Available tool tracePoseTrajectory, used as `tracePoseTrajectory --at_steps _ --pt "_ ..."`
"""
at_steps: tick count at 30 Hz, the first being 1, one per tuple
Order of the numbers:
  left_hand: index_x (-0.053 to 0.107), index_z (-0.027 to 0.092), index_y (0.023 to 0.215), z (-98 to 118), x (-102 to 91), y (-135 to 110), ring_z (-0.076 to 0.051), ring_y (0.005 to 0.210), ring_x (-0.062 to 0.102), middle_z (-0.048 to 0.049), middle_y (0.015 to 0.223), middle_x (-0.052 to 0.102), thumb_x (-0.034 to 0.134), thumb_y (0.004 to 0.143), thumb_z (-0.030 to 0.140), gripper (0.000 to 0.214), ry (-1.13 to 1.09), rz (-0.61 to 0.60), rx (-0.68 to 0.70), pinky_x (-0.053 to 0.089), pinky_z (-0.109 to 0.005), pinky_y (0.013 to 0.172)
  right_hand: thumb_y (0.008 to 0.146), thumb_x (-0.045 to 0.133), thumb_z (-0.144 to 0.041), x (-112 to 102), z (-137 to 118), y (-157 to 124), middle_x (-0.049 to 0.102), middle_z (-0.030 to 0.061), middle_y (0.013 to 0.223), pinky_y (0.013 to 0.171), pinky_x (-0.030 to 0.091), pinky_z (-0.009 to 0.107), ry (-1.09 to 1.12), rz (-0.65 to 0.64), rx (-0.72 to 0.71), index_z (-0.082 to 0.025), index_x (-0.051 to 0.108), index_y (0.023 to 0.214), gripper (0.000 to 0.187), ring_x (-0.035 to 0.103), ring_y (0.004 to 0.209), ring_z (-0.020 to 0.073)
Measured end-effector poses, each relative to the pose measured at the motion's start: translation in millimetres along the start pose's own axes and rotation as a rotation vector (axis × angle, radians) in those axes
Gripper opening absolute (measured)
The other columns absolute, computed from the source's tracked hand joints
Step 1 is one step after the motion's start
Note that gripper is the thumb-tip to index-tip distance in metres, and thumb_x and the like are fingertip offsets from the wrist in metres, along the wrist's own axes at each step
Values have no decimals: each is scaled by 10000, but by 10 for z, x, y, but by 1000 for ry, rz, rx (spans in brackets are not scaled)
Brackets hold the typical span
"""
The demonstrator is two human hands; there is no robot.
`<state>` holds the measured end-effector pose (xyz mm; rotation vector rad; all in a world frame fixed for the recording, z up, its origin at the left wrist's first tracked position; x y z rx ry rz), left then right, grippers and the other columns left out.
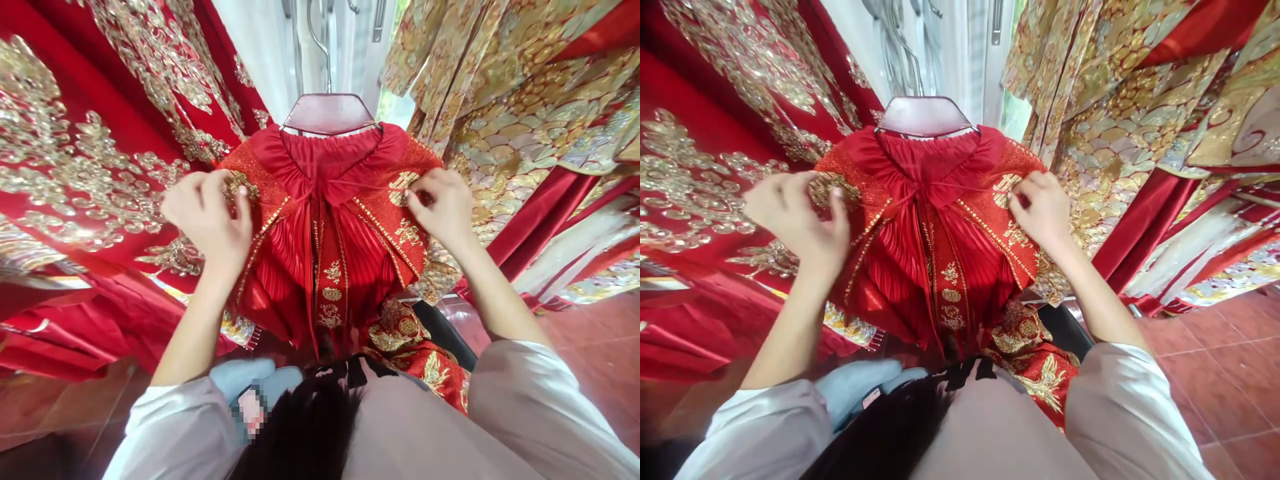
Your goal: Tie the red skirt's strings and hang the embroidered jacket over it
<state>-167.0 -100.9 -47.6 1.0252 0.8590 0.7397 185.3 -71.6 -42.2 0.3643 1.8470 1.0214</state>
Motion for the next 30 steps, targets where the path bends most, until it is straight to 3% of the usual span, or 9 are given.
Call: tracePoseTrajectory --at_steps 3,6,10,14,16,19,23,26,30 --pt "637 191 937 189 485 -176 -272 953 531 -91 960 608 697 715 574 447 -138 -245 155 318 -433 935 886 447 -176 213 -421 2 575 99 1061 833 421 402 -107 -55 -153 -179 587 1140 291 494 990 234" --pt "636 182 942 292 840 -305 -262 872 557 -109 941 615 672 728 587 459 -168 -421 199 380 -375 826 901 397 -136 547 -730 30 555 114 1132 824 424 384 -156 -147 -249 -167 511 1263 381 466 1010 238" --pt "614 163 1023 358 946 -351 -269 842 557 -143 942 607 450 902 525 416 91 -513 270 382 -368 741 920 337 -106 856 -807 104 548 150 1122 769 422 352 -298 -270 -217 -117 598 1106 321 453 1031 261" --pt "597 172 1106 402 949 -472 -283 861 554 -149 969 613 382 930 506 434 322 -717 466 380 -374 712 913 293 -61 875 -751 100 531 173 1135 727 415 342 -374 -349 -214 -96 620 970 334 458 1045 277" --pt "586 162 1136 433 957 -547 -296 905 556 -159 994 610 395 930 492 433 388 -767 492 389 -382 735 910 295 -57 851 -744 73 535 171 1131 716 413 347 -364 -375 -238 -98 616 963 329 461 1047 283" --pt "603 124 1080 540 1025 -666 -297 914 577 -168 979 614 434 913 511 454 376 -842 398 415 -370 746 904 315 -63 818 -762 46 550 161 1120 726 414 348 -278 -389 -255 -110 616 937 307 461 1067 281" --pt "610 117 1022 626 1099 -659 -261 854 626 -134 916 655 475 904 478 404 232 -828 0 445 -307 684 887 404 -106 761 -767 59 595 127 1023 755 420 316 35 -365 -161 -117 609 891 205 531 938 213" --pt "643 153 953 629 1122 -581 -234 811 648 -87 887 685 508 893 350 247 89 -814 -191 452 -289 693 811 498 -99 800 -697 66 629 65 802 722 422 287 325 -424 12 -124 604 773 116 560 743 156" --pt "672 188 881 643 1106 -545 -237 837 650 -52 881 697 529 842 239 157 -35 -813 -236 454 -304 735 688 545 -52 963 -570 30 582 18 600 608 434 248 732 -502 373 -136 535 602 121 535 566 112"
Point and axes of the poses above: each hand's wrist, its own y-axis towards the middle knuckle, its own x-axis out of the palm, z = x × y, the point moved 6 cm from there along y, towards the middle knuckle
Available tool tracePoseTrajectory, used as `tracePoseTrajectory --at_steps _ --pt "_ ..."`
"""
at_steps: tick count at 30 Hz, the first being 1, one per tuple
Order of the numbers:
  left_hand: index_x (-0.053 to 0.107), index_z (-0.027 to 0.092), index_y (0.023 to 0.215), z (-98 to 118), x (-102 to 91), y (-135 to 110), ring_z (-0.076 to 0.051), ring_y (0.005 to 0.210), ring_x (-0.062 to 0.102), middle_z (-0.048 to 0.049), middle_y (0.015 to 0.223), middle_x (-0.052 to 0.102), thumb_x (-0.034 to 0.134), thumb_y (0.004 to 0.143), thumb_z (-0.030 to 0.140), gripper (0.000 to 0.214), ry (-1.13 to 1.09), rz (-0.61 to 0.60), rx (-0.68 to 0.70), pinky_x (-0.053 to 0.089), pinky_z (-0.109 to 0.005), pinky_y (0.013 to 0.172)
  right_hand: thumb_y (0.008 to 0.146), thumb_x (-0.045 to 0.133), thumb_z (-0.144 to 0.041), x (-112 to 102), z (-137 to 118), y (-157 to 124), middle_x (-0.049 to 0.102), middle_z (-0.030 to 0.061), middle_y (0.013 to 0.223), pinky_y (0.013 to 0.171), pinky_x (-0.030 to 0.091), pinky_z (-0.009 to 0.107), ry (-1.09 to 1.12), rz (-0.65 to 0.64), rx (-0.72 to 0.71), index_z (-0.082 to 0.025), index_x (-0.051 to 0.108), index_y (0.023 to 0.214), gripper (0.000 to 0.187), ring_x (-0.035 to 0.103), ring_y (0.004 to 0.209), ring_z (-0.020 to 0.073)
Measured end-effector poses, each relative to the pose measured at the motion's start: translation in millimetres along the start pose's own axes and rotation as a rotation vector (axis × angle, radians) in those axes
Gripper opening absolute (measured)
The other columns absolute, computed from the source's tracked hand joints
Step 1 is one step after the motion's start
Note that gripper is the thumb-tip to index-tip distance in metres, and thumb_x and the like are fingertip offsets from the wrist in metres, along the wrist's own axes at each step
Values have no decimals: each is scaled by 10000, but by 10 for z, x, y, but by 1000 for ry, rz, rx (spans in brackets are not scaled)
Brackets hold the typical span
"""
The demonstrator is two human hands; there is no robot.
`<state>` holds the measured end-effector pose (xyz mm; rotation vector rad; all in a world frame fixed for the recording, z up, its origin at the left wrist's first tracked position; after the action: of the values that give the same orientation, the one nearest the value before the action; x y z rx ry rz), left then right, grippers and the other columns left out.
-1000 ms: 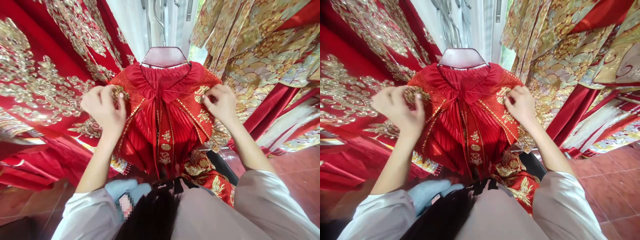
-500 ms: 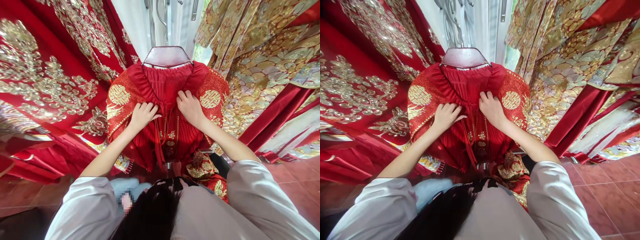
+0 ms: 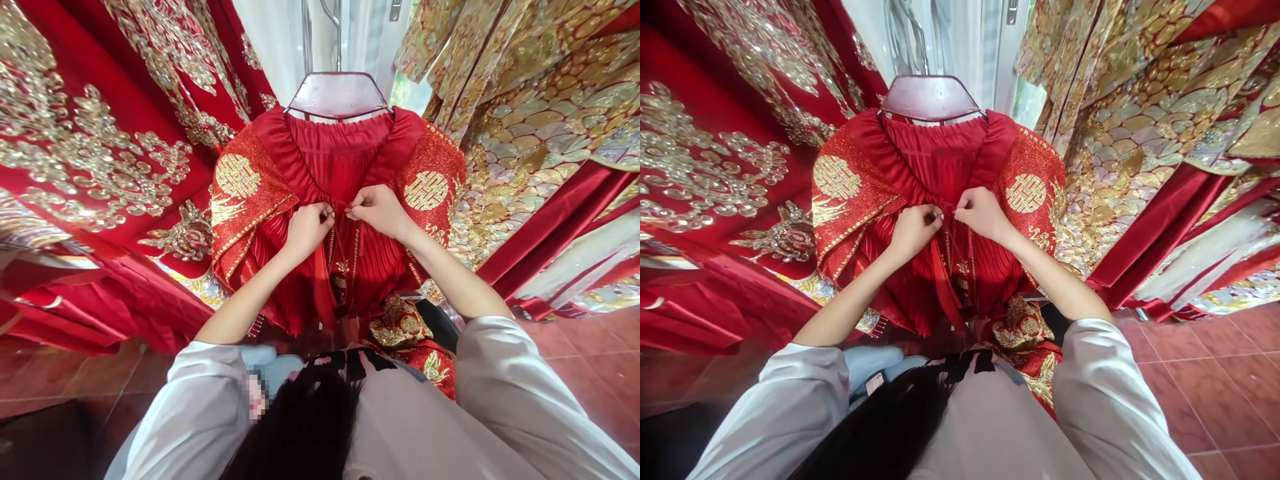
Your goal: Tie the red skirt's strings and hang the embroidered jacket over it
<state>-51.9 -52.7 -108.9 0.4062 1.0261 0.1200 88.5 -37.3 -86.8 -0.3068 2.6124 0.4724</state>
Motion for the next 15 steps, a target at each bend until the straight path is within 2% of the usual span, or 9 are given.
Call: tracePoseTrajectory --at_steps 3,6,9,11,13,15 --pt "652 176 813 35 27 -28 -216 798 638 -46 831 684 541 809 226 122 -87 15 14 457 -304 746 683 481 -47 30 91 31 527 -12 523 460 353 208 281 80 154 -163 425 529 201 395 403 61" --pt "573 159 709 67 55 -2 -165 723 609 -28 726 638 545 769 176 68 -285 7 -35 465 -274 740 714 410 -48 63 60 59 458 -34 472 406 208 200 315 113 149 -171 366 496 254 251 362 38" --pt "468 160 667 50 100 29 -97 559 543 13 584 537 447 803 120 143 -728 -132 -224 473 -217 639 769 479 -112 22 6 68 401 -47 472 459 236 208 171 188 46 -165 400 520 267 301 436 52" --pt "406 169 637 55 115 -1 -54 407 410 51 497 419 385 831 102 206 -998 -270 -350 417 -169 504 778 565 -185 -18 -5 47 423 -48 516 505 275 213 62 244 -31 -159 460 594 213 354 494 62" --pt "363 174 597 64 62 -52 -30 334 268 73 457 321 396 845 114 258 -1095 -357 -399 300 -141 398 796 594 -258 -39 -2 13 463 -41 573 533 297 216 7 257 -92 -156 505 675 182 390 530 68" --pt "373 173 584 70 -61 -95 -19 318 209 79 435 291 464 850 138 283 -1055 -363 -376 211 -138 358 819 592 -319 -59 -23 -27 471 -34 595 544 309 219 -5 251 -133 -159 516 704 211 410 548 74"
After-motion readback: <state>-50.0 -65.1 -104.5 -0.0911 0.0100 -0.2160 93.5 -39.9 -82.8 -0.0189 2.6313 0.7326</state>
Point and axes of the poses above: each hand's wrist, its own y-axis towards the middle knuckle, its own x-axis out of the palm, z = x × y, the point moved 6 cm from there along y, towards the middle knuckle
